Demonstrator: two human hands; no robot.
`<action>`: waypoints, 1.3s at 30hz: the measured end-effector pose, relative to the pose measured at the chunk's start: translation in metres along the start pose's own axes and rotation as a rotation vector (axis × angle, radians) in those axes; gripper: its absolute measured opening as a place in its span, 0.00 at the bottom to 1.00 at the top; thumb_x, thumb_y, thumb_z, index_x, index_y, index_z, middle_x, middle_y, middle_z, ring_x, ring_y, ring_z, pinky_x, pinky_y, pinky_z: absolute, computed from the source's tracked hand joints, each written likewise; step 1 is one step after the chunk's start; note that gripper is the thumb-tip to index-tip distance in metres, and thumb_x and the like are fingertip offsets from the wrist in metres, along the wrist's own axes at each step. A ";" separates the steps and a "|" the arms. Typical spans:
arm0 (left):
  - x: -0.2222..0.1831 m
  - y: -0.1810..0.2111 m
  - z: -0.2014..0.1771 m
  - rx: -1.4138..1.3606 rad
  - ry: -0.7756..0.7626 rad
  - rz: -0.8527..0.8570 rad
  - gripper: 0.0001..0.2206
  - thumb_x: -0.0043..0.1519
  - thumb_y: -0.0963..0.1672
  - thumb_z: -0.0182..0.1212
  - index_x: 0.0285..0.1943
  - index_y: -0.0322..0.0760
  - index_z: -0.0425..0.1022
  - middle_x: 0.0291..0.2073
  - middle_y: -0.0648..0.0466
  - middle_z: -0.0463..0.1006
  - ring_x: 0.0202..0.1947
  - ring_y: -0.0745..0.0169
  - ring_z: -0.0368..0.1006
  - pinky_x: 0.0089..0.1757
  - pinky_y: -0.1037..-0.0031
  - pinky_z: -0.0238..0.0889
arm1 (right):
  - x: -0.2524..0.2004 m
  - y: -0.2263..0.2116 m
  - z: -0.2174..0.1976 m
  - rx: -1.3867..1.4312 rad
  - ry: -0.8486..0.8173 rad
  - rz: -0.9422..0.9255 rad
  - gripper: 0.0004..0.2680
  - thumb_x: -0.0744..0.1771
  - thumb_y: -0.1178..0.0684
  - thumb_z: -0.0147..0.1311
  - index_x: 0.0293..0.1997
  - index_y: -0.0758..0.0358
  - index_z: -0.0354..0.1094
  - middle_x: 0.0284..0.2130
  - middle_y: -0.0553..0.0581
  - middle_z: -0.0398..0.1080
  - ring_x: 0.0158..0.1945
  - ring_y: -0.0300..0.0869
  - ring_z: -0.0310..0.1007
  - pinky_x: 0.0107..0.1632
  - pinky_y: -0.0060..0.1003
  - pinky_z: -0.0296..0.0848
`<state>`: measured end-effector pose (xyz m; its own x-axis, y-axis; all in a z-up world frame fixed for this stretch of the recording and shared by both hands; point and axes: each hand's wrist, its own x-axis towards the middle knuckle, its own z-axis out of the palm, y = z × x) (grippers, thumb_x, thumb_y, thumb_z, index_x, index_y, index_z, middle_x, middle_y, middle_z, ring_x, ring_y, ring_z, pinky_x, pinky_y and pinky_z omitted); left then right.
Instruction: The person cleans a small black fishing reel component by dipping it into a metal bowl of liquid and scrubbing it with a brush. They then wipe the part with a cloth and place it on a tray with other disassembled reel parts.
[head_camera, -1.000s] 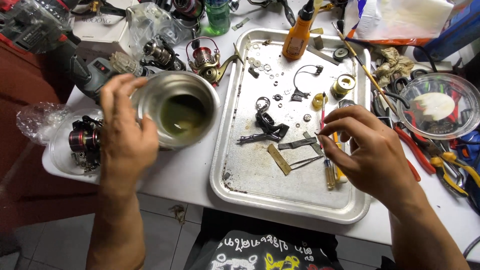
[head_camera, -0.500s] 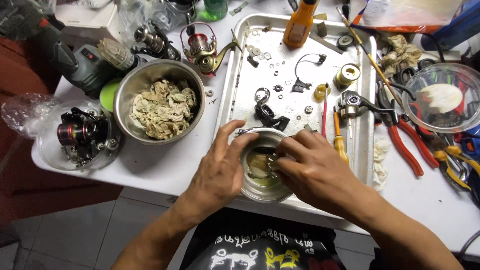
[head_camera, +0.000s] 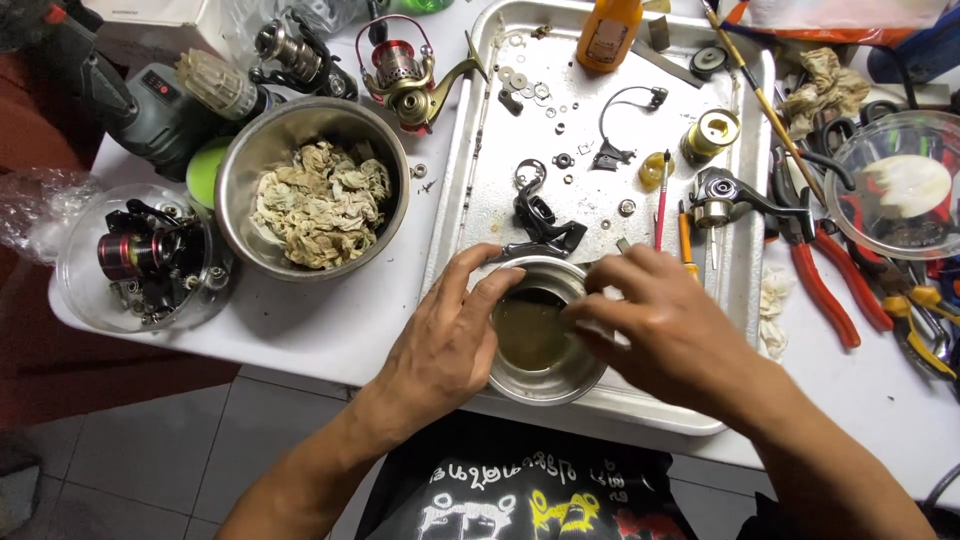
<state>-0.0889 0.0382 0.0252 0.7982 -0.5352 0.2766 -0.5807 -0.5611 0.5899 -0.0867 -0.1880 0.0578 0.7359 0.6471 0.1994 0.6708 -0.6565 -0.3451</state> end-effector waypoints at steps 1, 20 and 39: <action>0.000 0.000 -0.001 0.000 -0.001 0.000 0.27 0.48 0.33 0.50 0.59 0.37 0.55 0.57 0.38 0.55 0.44 0.44 0.69 0.43 0.63 0.71 | -0.002 0.001 -0.006 0.000 0.000 0.001 0.07 0.60 0.51 0.59 0.35 0.55 0.69 0.33 0.56 0.67 0.34 0.45 0.62 0.31 0.38 0.65; 0.070 -0.006 -0.040 0.150 0.060 0.348 0.06 0.57 0.41 0.60 0.39 0.36 0.68 0.27 0.51 0.74 0.31 0.57 0.68 0.39 0.67 0.61 | -0.061 0.090 -0.064 -0.087 0.480 0.621 0.05 0.70 0.59 0.54 0.39 0.72 0.68 0.31 0.59 0.70 0.32 0.42 0.68 0.37 0.35 0.65; 0.095 -0.040 -0.036 -0.035 -0.039 0.537 0.09 0.57 0.45 0.62 0.34 0.32 0.71 0.32 0.47 0.70 0.36 0.52 0.62 0.36 0.67 0.61 | 0.052 0.214 -0.045 -0.560 -0.249 0.808 0.10 0.67 0.53 0.46 0.52 0.59 0.62 0.31 0.67 0.74 0.31 0.62 0.73 0.27 0.52 0.71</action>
<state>0.0159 0.0327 0.0551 0.3839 -0.7640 0.5186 -0.8991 -0.1811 0.3986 0.0997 -0.3122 0.0354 0.9912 -0.0507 -0.1219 -0.0254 -0.9794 0.2003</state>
